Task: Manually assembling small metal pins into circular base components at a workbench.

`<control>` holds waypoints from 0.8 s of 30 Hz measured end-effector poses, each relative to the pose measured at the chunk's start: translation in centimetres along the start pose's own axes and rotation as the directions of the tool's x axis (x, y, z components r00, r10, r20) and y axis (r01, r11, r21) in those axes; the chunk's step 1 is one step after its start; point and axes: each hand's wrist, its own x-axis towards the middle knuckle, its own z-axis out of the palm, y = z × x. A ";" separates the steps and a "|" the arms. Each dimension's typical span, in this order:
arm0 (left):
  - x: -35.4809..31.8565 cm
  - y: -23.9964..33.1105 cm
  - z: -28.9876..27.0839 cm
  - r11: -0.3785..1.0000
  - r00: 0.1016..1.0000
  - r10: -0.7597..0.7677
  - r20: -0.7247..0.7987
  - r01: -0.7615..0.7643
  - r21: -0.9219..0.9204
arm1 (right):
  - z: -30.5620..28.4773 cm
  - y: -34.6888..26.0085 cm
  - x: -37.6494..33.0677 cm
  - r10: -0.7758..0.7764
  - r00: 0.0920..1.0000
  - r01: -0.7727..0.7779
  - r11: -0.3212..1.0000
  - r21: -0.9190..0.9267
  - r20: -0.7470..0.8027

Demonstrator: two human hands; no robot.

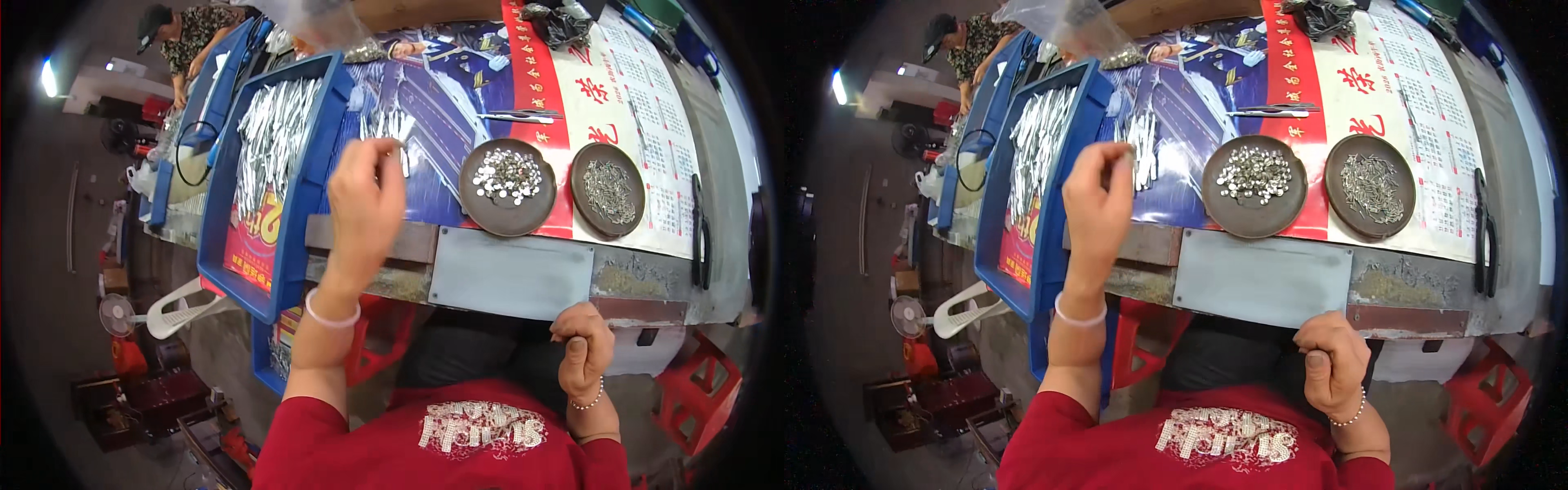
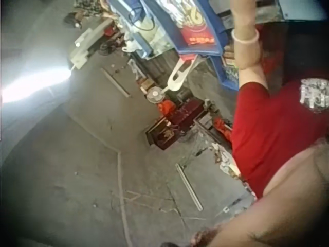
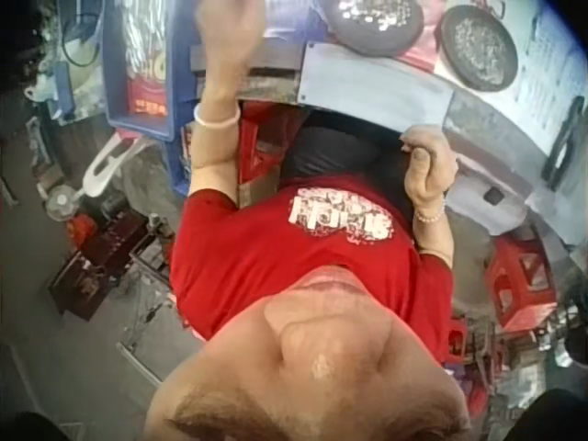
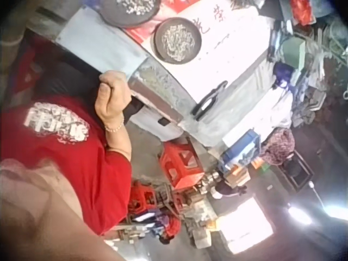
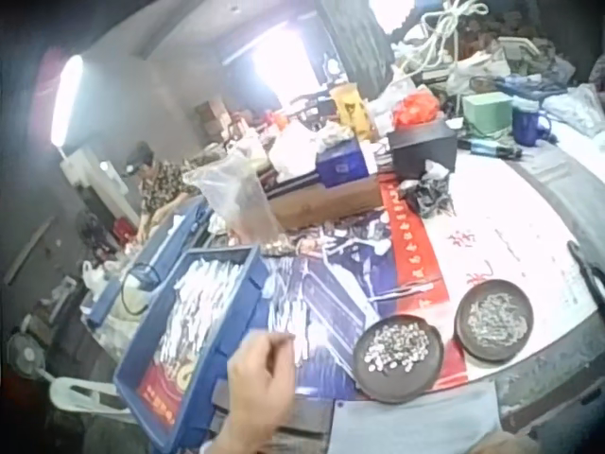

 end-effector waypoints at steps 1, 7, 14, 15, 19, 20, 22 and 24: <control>1.0 -1.4 0.3 0.994 1.000 -0.014 0.003 0.014 0.111 | 0.0 -0.1 0.5 -0.008 1.000 0.008 1.000 0.010 -0.030; 3.1 -6.4 2.4 0.845 0.986 -0.141 0.088 0.073 0.530 | -0.8 1.3 1.1 -0.018 1.000 0.018 0.999 -0.048 -0.004; -0.2 2.7 0.3 0.995 0.993 0.102 0.052 -0.103 0.011 | -2.0 2.3 1.0 -0.082 0.997 0.082 0.997 -0.009 0.004; -2.5 4.3 -0.6 0.992 0.979 0.121 0.165 -0.116 -0.045 | -2.0 2.4 0.9 -0.080 0.997 0.080 0.997 0.005 0.001; -17.0 5.2 -3.9 0.958 0.869 -0.051 0.492 0.181 -0.221 | -1.8 2.3 1.3 -0.092 0.995 0.091 0.995 0.031 0.037; -21.4 5.4 -5.3 0.904 0.780 -0.265 0.567 0.405 -0.134 | -1.7 2.2 1.3 -0.082 0.995 0.079 0.996 0.042 0.058; -31.3 4.7 -9.1 0.551 0.419 -0.750 0.512 0.824 0.133 | -1.2 2.2 1.2 -0.072 0.997 0.071 0.996 0.045 0.023; -42.8 4.2 -13.1 0.252 0.151 -0.892 0.426 0.949 0.191 | -0.6 2.4 0.5 -0.025 1.000 0.025 0.999 0.022 0.000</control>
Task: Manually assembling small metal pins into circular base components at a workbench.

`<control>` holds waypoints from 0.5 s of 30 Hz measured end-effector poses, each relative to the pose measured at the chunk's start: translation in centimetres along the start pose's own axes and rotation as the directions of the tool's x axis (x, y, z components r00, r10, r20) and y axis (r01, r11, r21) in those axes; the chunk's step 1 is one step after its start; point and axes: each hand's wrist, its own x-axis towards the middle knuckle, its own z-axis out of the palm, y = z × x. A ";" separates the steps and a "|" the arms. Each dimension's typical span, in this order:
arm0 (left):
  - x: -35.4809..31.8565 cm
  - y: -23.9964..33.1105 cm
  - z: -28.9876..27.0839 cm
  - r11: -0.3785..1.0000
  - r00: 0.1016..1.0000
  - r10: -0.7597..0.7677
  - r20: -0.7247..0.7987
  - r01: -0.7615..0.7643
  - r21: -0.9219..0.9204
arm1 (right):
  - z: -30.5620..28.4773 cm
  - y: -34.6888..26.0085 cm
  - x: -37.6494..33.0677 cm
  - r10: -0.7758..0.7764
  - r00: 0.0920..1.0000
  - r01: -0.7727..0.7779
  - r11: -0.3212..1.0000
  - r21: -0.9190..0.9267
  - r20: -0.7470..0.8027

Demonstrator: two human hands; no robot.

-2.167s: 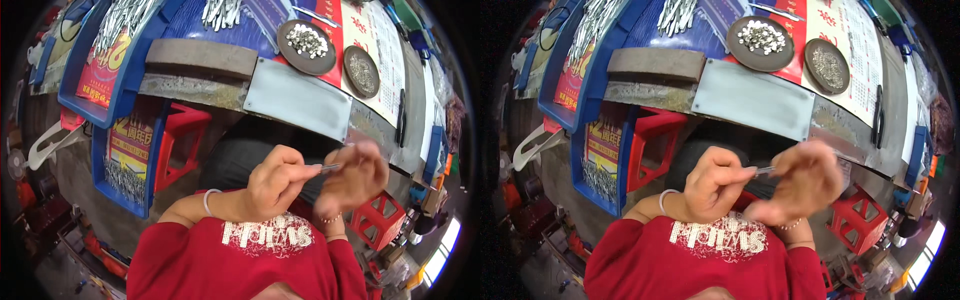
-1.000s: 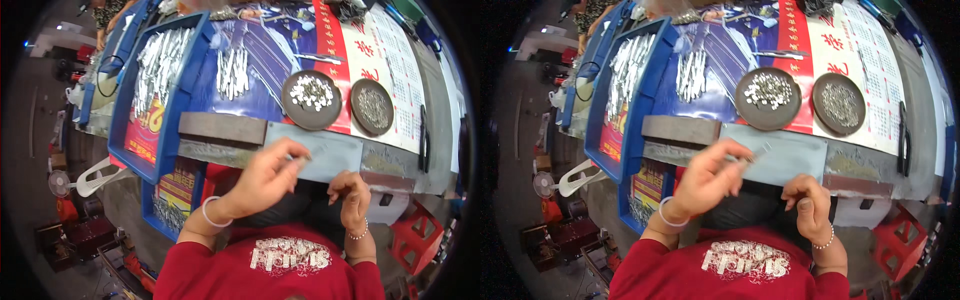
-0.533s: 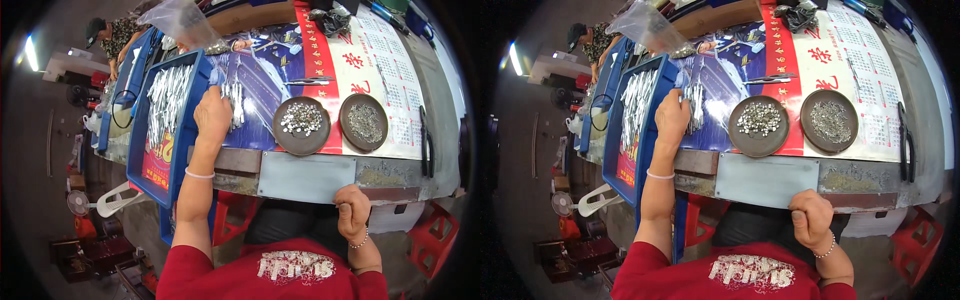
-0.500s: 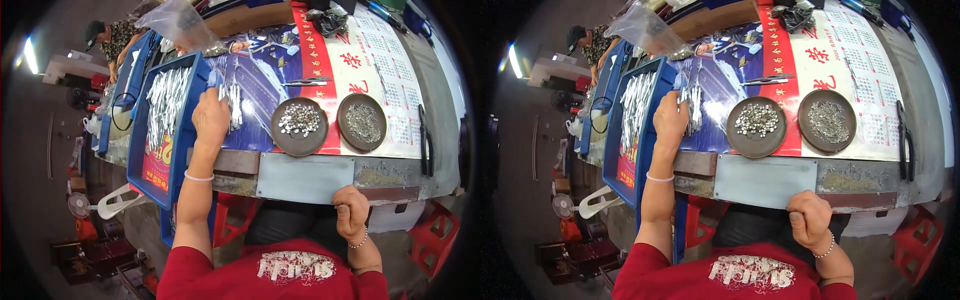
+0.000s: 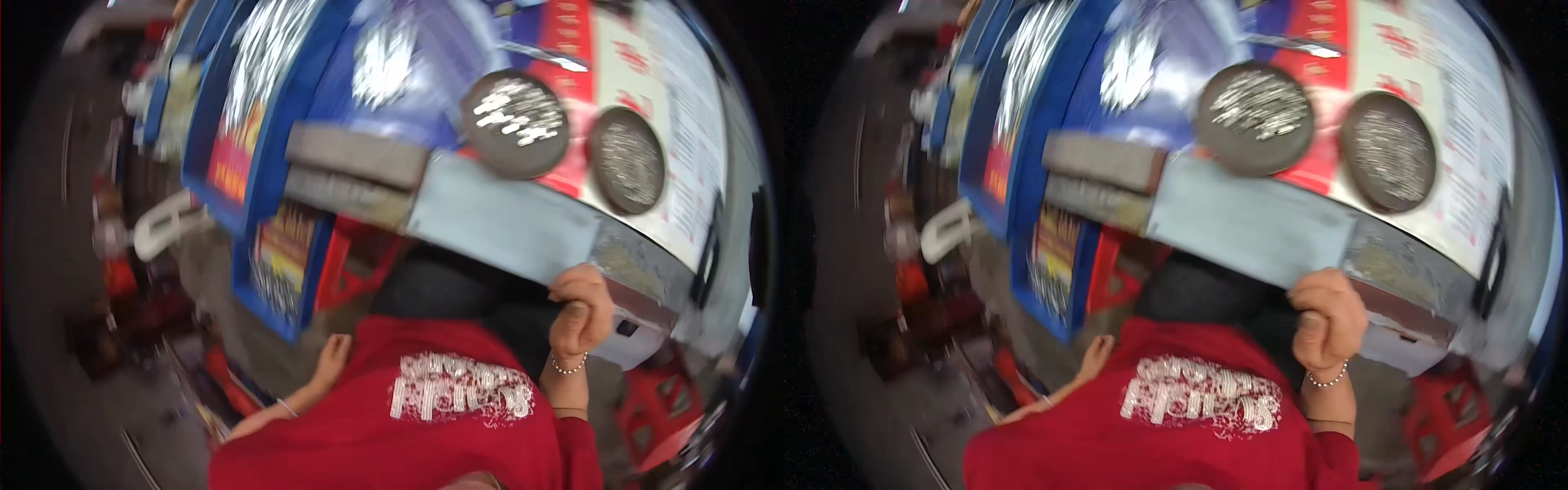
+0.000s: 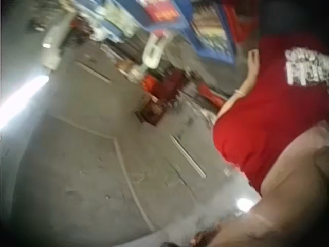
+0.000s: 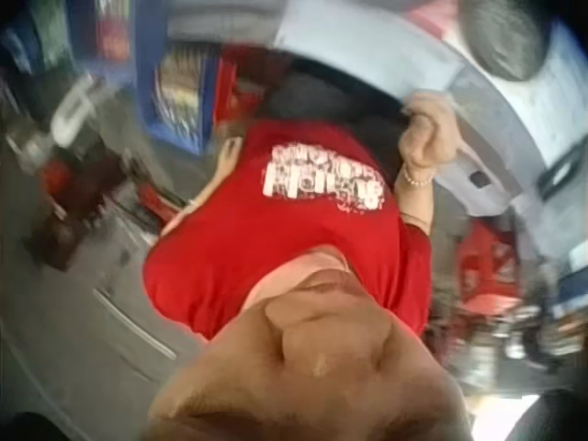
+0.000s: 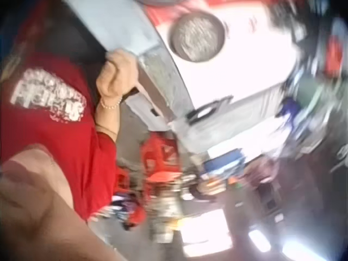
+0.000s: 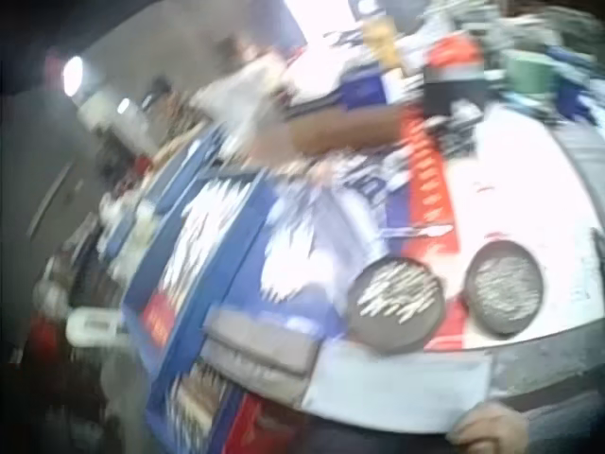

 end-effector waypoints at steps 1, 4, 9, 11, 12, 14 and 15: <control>-2.2 -4.6 -0.1 0.986 0.986 -0.167 -0.015 0.167 -0.018 | 0.4 0.1 -0.2 0.006 0.999 -0.007 1.000 -0.026 -0.036; -10.5 -12.3 2.6 0.843 0.843 -0.538 -0.007 0.538 0.009 | 2.1 0.3 -1.0 0.072 0.989 -0.073 0.997 -0.001 -0.127; -17.5 -13.5 9.3 0.706 0.704 -0.701 0.109 0.707 -0.024 | 3.2 0.1 -1.0 0.097 0.992 -0.105 0.991 -0.087 -0.083; -17.8 -12.9 12.4 0.700 0.702 -0.696 0.151 0.710 -0.073 | 3.0 0.6 -1.2 0.148 0.989 -0.146 0.984 -0.106 0.011; -17.1 -12.4 13.0 0.710 0.713 -0.683 0.161 0.699 -0.086 | 2.6 0.6 -0.9 0.166 0.985 -0.160 0.980 -0.121 0.039; -17.3 -10.7 14.8 0.711 0.721 -0.669 0.179 0.692 -0.128 | 1.7 0.5 -0.5 0.229 0.973 -0.217 0.955 -0.200 0.039; -16.3 -10.3 14.8 0.730 0.740 -0.650 0.177 0.672 -0.129 | 1.3 0.3 -0.6 0.252 0.968 -0.245 0.941 -0.235 0.000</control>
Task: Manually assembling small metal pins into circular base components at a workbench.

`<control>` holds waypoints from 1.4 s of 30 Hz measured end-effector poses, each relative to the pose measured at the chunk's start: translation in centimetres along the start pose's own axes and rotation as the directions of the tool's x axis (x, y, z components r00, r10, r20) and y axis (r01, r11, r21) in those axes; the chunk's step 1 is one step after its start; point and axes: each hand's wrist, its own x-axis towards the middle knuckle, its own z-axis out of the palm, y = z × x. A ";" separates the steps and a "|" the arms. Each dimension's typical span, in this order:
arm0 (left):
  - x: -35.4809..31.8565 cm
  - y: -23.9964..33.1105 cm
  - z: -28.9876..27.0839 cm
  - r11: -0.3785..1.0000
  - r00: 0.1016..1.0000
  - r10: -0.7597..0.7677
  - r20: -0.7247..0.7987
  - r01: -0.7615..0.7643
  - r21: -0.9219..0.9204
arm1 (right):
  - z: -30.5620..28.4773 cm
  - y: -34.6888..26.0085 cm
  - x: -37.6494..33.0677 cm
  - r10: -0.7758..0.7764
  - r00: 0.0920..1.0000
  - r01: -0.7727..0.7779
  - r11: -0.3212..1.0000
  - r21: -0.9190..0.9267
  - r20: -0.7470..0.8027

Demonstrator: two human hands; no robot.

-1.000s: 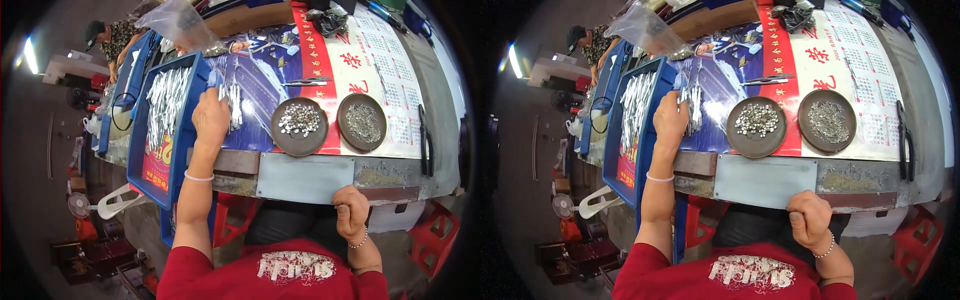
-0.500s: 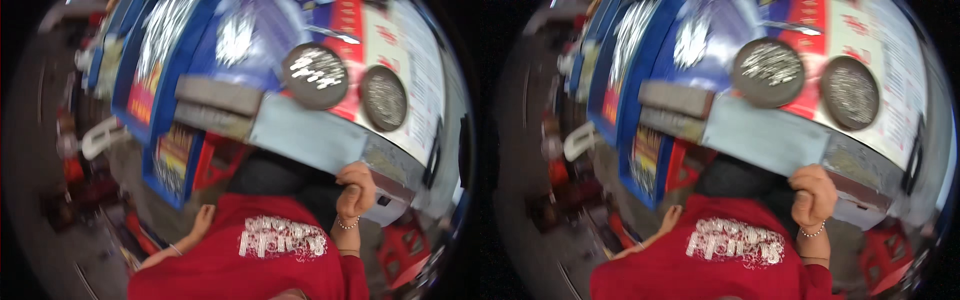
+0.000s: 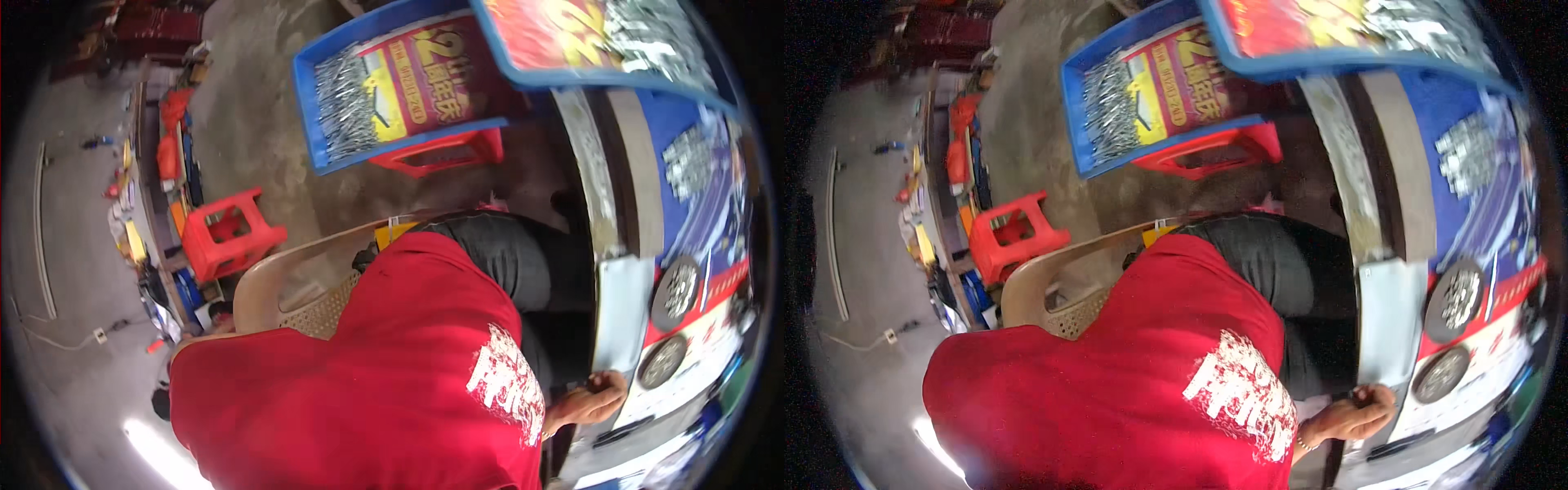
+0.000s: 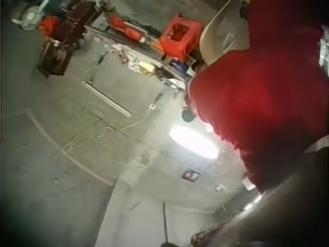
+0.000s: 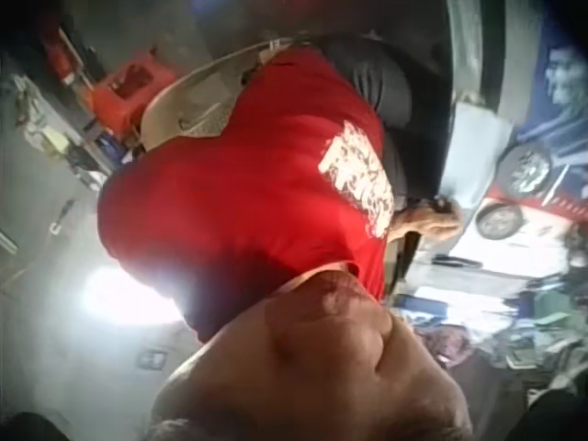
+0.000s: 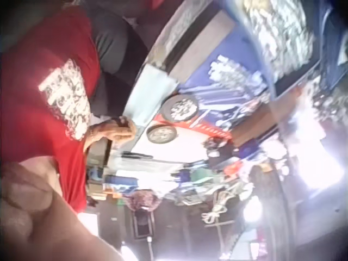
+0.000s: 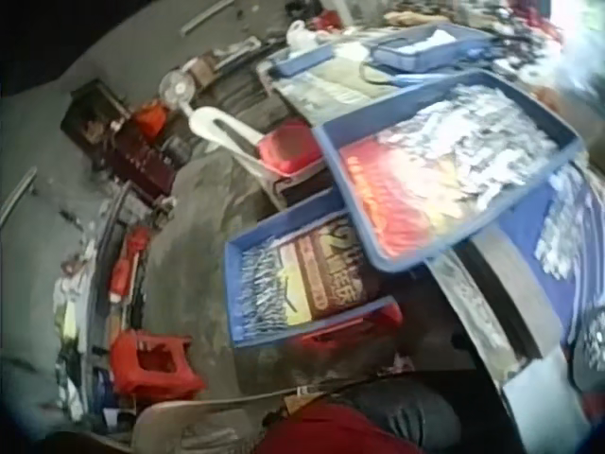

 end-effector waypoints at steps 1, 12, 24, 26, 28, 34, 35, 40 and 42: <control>-0.5 0.5 0.8 1.000 1.000 0.006 0.005 -0.006 -0.019 | 0.1 -0.3 0.3 0.030 1.000 -0.030 0.999 -0.033 -0.001; -3.1 6.5 5.8 0.980 0.992 0.125 0.003 -0.123 -0.157 | 0.8 -2.1 0.4 -0.059 0.987 0.101 0.953 -0.287 0.151; -5.5 9.6 8.9 0.936 0.982 0.169 -0.085 -0.187 -0.298 | 1.1 -3.3 2.6 -0.186 0.886 0.346 0.874 -0.340 0.425; -5.2 9.8 8.9 0.935 0.980 0.169 -0.101 -0.192 -0.299 | 1.1 -3.4 2.9 -0.193 0.867 0.373 0.863 -0.342 0.459; -4.8 9.7 8.7 0.940 0.981 0.165 -0.105 -0.189 -0.285 | 0.9 -3.5 3.0 -0.188 0.858 0.383 0.853 -0.354 0.477; -1.7 10.6 7.5 0.955 0.984 0.138 -0.110 -0.162 -0.248 | 1.2 -3.6 3.7 -0.204 0.860 0.403 0.834 -0.377 0.468; -1.4 10.7 7.5 0.958 0.985 0.135 -0.111 -0.158 -0.238 | 1.1 -3.5 3.8 -0.208 0.861 0.406 0.831 -0.380 0.464; 1.0 10.8 5.4 0.977 0.993 0.072 -0.089 -0.088 -0.192 | 0.6 -3.1 3.9 -0.183 0.876 0.384 0.825 -0.414 0.446; 2.0 11.3 5.2 0.976 0.998 -0.039 -0.053 0.027 -0.216 | 0.6 -3.0 4.0 -0.170 0.884 0.370 0.823 -0.430 0.435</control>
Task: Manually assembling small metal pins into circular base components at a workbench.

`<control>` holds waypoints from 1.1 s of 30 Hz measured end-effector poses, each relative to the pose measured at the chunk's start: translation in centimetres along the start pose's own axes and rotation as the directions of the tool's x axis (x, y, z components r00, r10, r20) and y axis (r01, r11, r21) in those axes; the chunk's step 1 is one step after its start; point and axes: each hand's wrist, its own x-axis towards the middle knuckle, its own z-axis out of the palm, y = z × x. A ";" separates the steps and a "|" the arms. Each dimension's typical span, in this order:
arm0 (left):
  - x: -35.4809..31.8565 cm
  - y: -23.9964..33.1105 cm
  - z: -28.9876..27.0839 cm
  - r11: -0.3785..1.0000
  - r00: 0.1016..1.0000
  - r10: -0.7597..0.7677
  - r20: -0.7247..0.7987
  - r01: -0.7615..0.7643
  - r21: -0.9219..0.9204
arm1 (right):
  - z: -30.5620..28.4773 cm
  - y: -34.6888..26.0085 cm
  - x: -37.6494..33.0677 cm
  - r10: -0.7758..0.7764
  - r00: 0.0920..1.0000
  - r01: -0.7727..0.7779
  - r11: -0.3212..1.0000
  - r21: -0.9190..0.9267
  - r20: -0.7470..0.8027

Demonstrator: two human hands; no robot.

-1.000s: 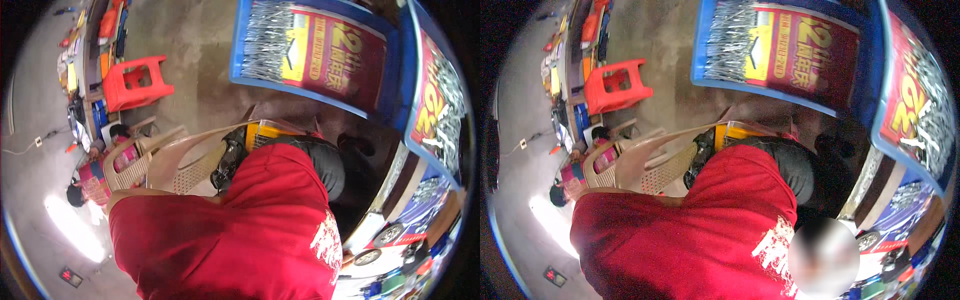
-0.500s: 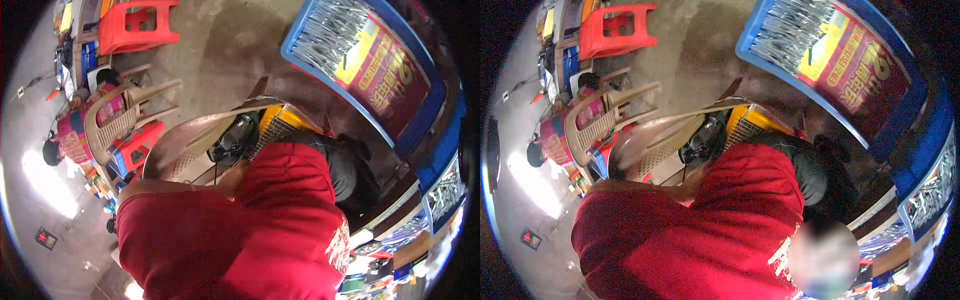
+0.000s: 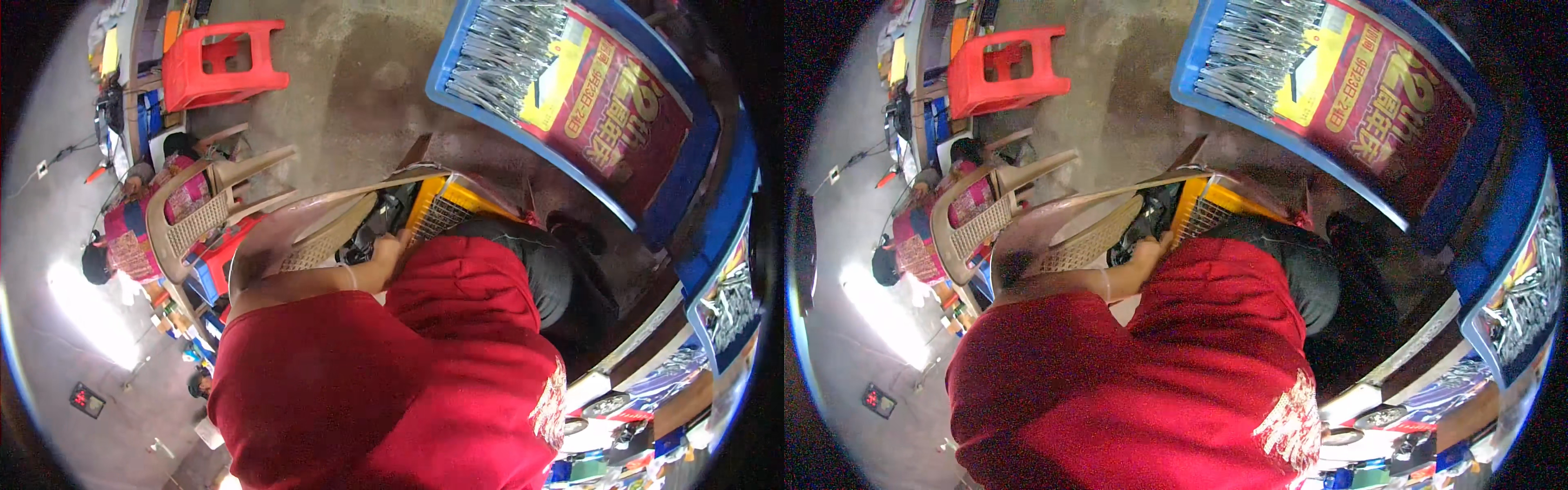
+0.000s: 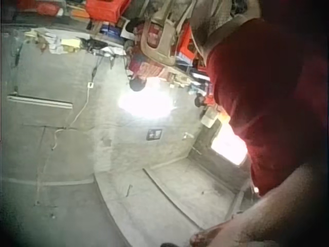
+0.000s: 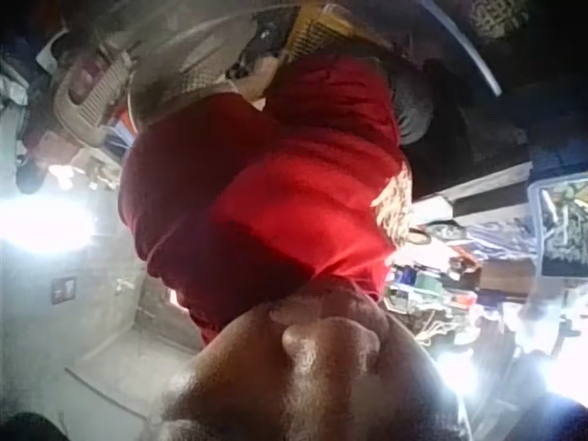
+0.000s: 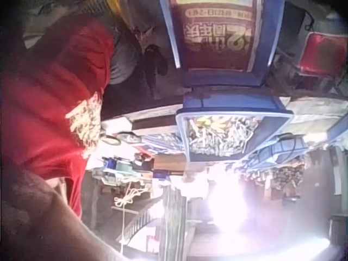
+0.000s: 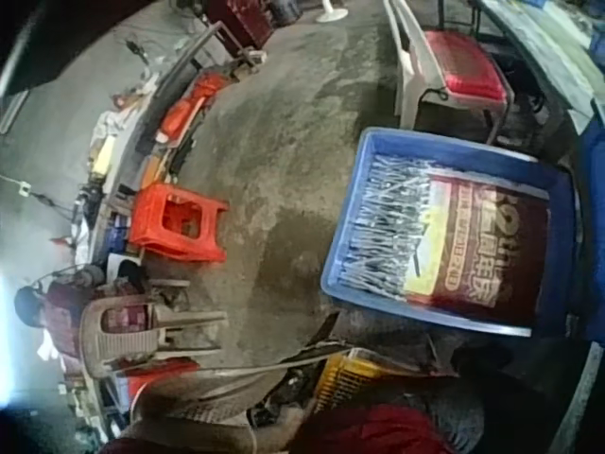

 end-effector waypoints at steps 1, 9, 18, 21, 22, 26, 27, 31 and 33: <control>0.5 0.0 -0.1 0.998 0.998 -0.063 0.002 0.063 -0.005 | 0.0 0.1 0.0 0.010 1.000 -0.010 1.000 -0.005 -0.002; 0.5 -2.9 1.7 0.830 0.949 0.286 -0.132 -0.177 0.528 | 0.2 0.6 -0.6 0.124 0.991 -0.127 0.990 -0.057 -0.046; 3.3 -1.4 -6.2 0.772 0.953 0.206 0.222 -0.298 0.561 | -0.3 0.1 -3.3 0.130 0.987 -0.135 0.990 -0.048 -0.090; 4.9 -0.4 -8.0 0.721 0.934 0.215 0.284 -0.348 0.599 | -0.2 0.1 -3.4 0.143 0.988 -0.147 0.987 -0.063 -0.066; 5.6 0.3 -8.7 0.692 0.925 0.233 0.301 -0.375 0.617 | -0.1 0.1 -3.3 0.088 0.993 -0.095 0.991 -0.095 -0.074; 7.3 3.2 -12.6 0.548 0.887 0.237 0.396 -0.458 0.699 | 0.8 0.0 -2.9 0.050 0.983 -0.056 0.998 -0.028 -0.174; 7.4 4.4 -13.5 0.502 0.872 0.234 0.429 -0.486 0.715 | 0.8 -0.5 -2.5 0.042 0.983 -0.049 0.998 -0.037 -0.180; 6.2 11.3 -16.9 0.241 0.816 0.138 0.561 -0.577 0.780 | 1.0 -0.2 -1.9 -0.021 0.967 0.019 1.000 -0.012 -0.255; 3.7 14.9 -18.4 0.094 0.790 0.044 0.612 -0.613 0.784 | 0.8 -0.8 -1.5 -0.001 0.959 0.006 1.000 0.020 -0.284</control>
